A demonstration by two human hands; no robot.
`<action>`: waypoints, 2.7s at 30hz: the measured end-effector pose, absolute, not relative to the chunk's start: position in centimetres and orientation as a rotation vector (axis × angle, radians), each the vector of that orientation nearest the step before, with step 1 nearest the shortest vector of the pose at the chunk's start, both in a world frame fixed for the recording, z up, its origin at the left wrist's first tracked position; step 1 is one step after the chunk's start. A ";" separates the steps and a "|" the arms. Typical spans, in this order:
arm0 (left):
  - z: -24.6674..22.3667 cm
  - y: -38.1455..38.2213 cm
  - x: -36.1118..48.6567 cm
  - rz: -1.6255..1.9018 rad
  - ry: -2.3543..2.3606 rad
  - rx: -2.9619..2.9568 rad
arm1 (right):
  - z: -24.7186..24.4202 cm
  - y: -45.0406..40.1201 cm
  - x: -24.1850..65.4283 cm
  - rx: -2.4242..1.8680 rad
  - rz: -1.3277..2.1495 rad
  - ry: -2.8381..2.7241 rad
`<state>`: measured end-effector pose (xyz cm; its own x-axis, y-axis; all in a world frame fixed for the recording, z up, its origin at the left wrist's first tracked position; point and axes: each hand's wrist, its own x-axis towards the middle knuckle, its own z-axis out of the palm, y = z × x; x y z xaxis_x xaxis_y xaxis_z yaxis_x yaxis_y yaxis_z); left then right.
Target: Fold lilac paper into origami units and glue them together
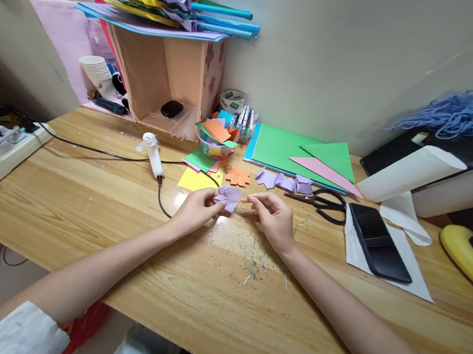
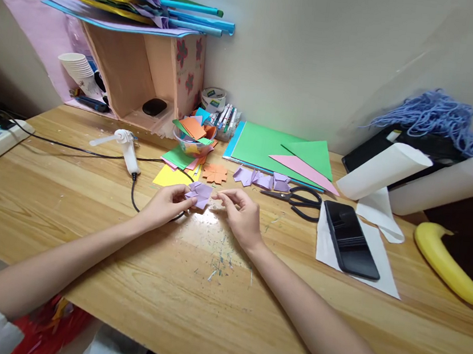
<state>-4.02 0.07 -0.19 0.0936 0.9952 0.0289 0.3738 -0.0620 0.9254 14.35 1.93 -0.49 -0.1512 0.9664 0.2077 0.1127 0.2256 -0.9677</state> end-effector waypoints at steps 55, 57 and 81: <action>-0.4 0.2 -4.2 0.912 1.504 1.676 | -0.7 1.8 14.0 -1.020 1.399 -1.504; -0.4 0.2 -4.2 0.904 1.513 1.683 | -0.6 1.8 14.0 -1.025 1.413 -1.492; -0.3 0.2 -4.2 0.873 1.461 1.662 | -1.3 2.9 14.4 -1.023 1.384 -1.402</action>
